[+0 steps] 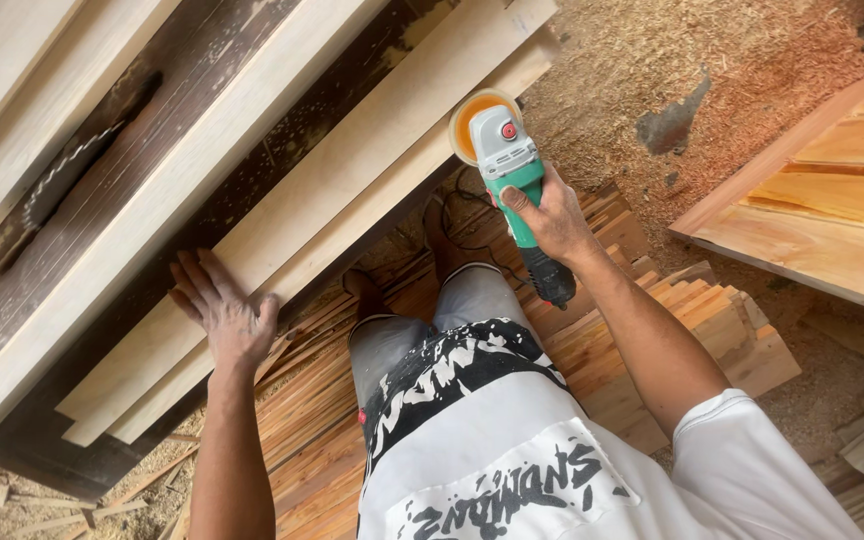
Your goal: The person uses a handheld orbital sander to smooth the surface of a long wooden plank. They move the sander along the length of the plank, flip it over to sand the other side, and then place the finished plank on a stack of other planks.
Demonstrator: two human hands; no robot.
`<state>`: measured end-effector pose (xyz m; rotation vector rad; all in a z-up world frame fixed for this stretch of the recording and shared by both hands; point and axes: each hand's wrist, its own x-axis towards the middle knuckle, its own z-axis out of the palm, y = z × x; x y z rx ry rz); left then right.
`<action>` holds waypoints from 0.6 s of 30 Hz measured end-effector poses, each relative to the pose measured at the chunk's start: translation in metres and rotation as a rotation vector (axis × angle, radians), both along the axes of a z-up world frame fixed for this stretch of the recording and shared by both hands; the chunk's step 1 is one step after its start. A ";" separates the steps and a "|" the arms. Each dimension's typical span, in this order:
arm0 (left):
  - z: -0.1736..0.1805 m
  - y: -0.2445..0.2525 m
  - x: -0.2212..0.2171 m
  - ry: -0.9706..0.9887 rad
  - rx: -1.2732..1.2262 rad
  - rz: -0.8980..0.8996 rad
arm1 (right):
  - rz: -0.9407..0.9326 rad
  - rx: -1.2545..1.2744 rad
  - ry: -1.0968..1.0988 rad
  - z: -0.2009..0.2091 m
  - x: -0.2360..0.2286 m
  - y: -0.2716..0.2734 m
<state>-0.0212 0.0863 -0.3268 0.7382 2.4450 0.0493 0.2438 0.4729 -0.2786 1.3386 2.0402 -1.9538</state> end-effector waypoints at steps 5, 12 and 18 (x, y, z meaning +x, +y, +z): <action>0.003 0.005 -0.001 -0.006 -0.020 0.016 | -0.054 -0.023 0.083 0.002 0.005 0.029; 0.001 0.005 -0.002 -0.013 -0.008 0.035 | -0.143 -0.090 0.098 -0.001 0.011 0.060; -0.004 -0.005 -0.003 -0.044 0.048 0.033 | -0.047 -0.061 0.147 0.001 0.009 0.034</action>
